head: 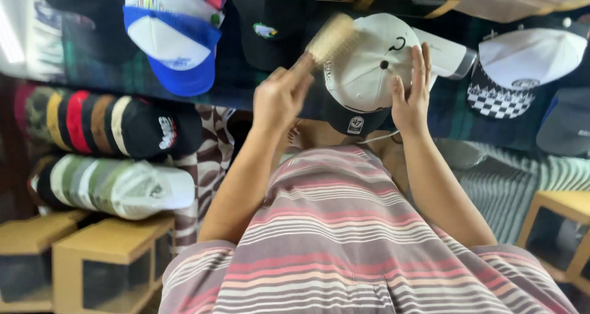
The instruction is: Cleaning and reshaping a white baseball cap using a brush and a hair dryer in a storage area.
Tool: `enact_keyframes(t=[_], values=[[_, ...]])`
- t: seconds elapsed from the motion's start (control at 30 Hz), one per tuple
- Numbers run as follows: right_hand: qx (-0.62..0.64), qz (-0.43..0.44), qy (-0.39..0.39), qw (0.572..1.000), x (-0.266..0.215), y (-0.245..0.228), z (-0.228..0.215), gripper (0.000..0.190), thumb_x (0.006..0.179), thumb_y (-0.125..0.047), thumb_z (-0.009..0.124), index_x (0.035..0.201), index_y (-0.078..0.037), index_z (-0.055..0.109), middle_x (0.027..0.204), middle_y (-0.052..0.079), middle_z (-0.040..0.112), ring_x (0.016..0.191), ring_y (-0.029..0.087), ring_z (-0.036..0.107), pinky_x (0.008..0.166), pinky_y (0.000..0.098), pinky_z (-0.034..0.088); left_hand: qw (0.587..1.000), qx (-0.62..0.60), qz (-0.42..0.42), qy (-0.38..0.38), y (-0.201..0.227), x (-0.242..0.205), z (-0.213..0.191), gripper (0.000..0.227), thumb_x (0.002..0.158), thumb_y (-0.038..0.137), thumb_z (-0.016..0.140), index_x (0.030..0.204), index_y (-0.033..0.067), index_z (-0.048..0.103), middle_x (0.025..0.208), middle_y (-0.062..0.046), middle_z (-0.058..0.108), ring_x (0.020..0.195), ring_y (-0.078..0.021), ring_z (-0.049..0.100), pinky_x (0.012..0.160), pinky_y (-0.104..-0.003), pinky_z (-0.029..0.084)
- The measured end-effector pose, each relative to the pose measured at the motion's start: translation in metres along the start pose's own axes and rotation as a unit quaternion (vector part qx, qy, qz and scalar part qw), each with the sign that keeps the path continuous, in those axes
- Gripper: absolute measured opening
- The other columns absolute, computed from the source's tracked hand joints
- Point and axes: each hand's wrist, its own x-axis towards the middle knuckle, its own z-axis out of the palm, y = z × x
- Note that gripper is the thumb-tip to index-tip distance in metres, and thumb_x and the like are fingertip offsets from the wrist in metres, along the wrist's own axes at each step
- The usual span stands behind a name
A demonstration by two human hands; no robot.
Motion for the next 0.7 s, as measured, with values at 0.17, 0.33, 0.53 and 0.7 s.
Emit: enact_keyframes(t=[0.17,0.33,0.53,0.7], values=[[-0.02,0.14,-0.011,0.99,-0.009,-0.011,0.002,0.059,0.113,-0.044,0.05,0.163,-0.022,0.03,0.171,0.013,0.022,0.157,0.039,0.024,0.123,0.0575,0.031,0.987,-0.039,0.019,-0.155,0.013,0.046,-0.015,0.035,0.106,0.022,0.071,0.139,0.0308,0.064,0.093,0.0,0.066,0.064,-0.0148,0.06,0.055,-0.034,0.054],[0.007,0.159,0.007,0.987,-0.012,-0.029,0.006,0.055,0.114,-0.041,0.047,0.163,-0.023,0.029,0.171,0.01,0.022,0.158,0.033,0.024,0.126,0.0527,0.026,0.98,0.051,0.059,-0.183,-0.011,0.077,0.022,0.039,0.104,0.027,0.07,0.141,0.0307,0.061,0.084,-0.002,0.066,0.061,-0.0222,0.063,0.045,-0.038,0.05],[0.021,0.159,0.029,0.987,-0.012,-0.024,0.012,0.057,0.114,-0.043,0.048,0.163,-0.021,0.029,0.17,0.014,0.022,0.158,0.033,0.024,0.127,0.0488,0.025,0.972,0.03,0.046,-0.229,0.002,0.089,0.04,0.037,0.103,0.045,0.066,0.14,0.0387,0.061,0.074,-0.003,0.066,0.056,-0.0238,0.063,0.046,-0.043,0.047],[0.009,0.147,0.012,0.989,-0.013,-0.026,0.009,0.056,0.114,-0.044,0.046,0.163,-0.023,0.028,0.17,0.014,0.022,0.158,0.036,0.022,0.126,0.053,0.025,0.985,0.071,-0.048,-0.152,-0.014,0.085,0.03,0.035,0.102,0.032,0.068,0.137,0.0283,0.065,0.079,-0.003,0.073,0.055,-0.0206,0.066,0.038,-0.036,0.051]])
